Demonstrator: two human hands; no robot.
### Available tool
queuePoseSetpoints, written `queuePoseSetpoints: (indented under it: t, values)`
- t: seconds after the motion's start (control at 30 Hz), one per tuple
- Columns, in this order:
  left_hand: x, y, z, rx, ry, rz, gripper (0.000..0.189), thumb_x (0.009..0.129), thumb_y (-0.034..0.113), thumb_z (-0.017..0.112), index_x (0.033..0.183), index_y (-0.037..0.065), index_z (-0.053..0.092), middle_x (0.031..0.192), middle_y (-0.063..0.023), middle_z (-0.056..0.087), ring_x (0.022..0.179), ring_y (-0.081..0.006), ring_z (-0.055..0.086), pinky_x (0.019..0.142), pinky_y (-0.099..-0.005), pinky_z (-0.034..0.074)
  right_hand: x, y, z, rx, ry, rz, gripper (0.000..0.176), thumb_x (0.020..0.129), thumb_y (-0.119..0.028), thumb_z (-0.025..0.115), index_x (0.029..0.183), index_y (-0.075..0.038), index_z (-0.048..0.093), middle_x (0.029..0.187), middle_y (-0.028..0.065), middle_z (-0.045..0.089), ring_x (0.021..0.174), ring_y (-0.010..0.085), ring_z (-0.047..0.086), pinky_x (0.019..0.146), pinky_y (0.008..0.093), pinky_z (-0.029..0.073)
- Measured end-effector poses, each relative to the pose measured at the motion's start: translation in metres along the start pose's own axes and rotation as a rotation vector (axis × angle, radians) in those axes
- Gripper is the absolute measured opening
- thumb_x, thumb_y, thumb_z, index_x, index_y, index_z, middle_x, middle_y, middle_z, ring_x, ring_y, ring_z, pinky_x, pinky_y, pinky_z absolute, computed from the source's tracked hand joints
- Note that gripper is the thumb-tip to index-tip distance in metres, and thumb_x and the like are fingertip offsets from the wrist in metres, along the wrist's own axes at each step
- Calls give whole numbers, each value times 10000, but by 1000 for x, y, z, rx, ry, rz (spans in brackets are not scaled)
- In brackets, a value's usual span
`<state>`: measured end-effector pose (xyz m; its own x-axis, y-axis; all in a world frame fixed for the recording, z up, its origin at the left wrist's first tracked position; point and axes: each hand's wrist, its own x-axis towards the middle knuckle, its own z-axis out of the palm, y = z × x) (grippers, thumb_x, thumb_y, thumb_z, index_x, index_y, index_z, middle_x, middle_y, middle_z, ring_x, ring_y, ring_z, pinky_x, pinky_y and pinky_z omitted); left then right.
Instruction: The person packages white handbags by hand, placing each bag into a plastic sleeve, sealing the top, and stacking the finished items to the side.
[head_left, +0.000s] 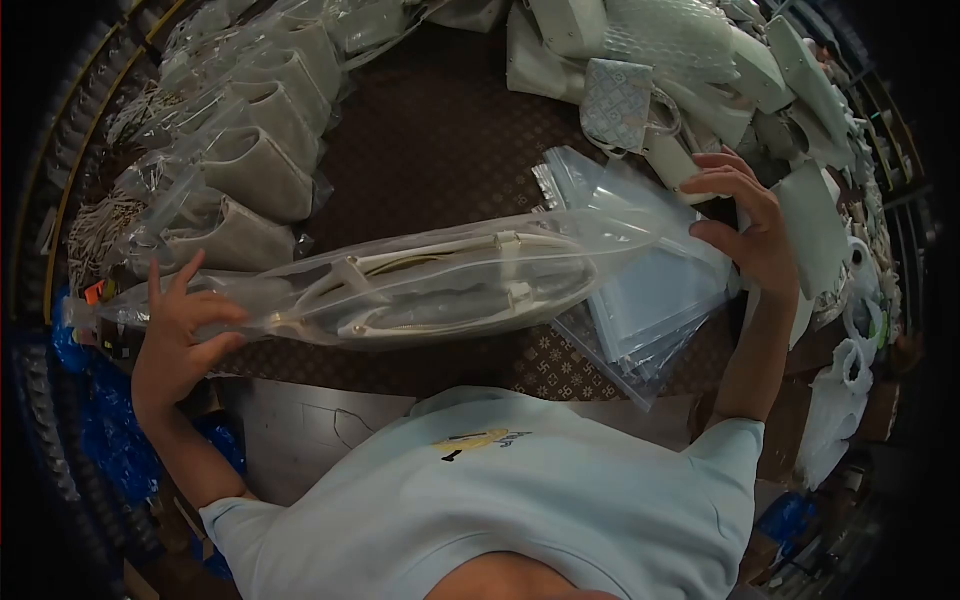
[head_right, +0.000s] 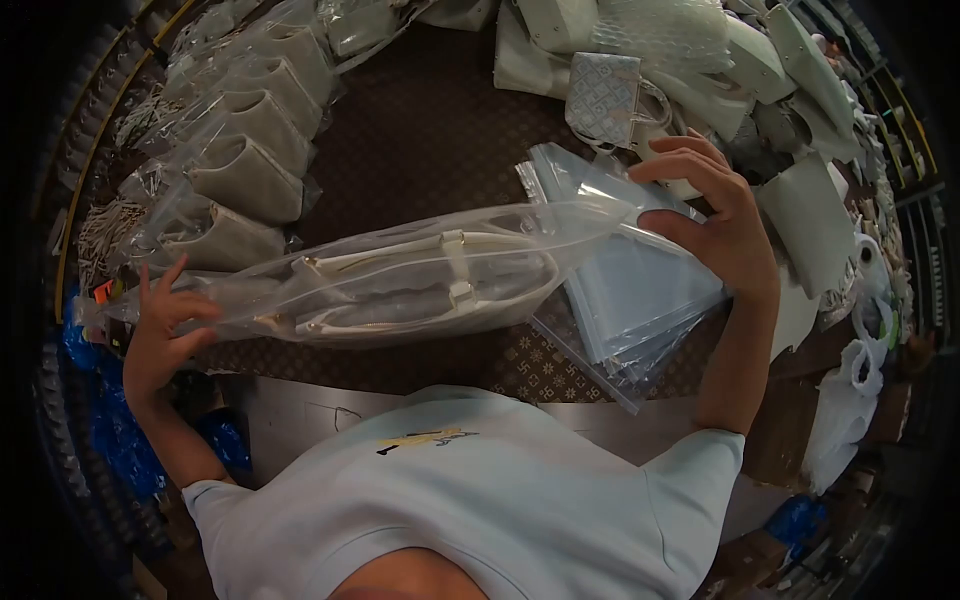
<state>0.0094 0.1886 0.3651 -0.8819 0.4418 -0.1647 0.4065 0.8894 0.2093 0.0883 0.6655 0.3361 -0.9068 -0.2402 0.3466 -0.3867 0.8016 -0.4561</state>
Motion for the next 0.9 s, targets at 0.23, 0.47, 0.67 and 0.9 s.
queuePoseSetpoints:
  t: [0.23, 0.47, 0.67, 0.9]
  values:
    - [0, 4, -1, -88, -60, 26, 207, 597, 155, 700, 802, 128, 697, 906, -17, 659, 1292, -298, 317, 1090, -492, -84, -19, 29, 30, 202, -27, -46, 289, 588, -116, 775, 853, -78, 666, 875, 4, 655, 1023, 220, 550, 932, 378, 379]
    - [-3, 0, 2, -99, -80, -22, 200, 596, 145, 697, 796, 127, 696, 916, -17, 657, 1289, -298, 323, 1089, -489, -81, -20, 16, 39, 221, 71, 6, 154, 634, -105, 753, 758, -84, 664, 766, -20, 653, 940, 192, 593, 912, 372, 398]
    - [-8, -12, 3, -42, -49, -128, 139, 609, 145, 687, 745, 119, 681, 875, -12, 651, 1247, -289, 388, 1096, -481, -43, -26, 24, 49, 156, 196, 20, 126, 661, -68, 733, 729, -55, 627, 754, 2, 625, 842, 174, 575, 771, 310, 448]
    - [19, 41, 8, 54, 352, 186, 404, 662, 358, 712, 979, 118, 640, 990, -34, 634, 1200, -275, 438, 1086, -502, 40, -28, 23, 55, 207, 255, 20, 139, 681, -18, 710, 753, -29, 592, 724, 13, 603, 807, 183, 552, 705, 284, 445]
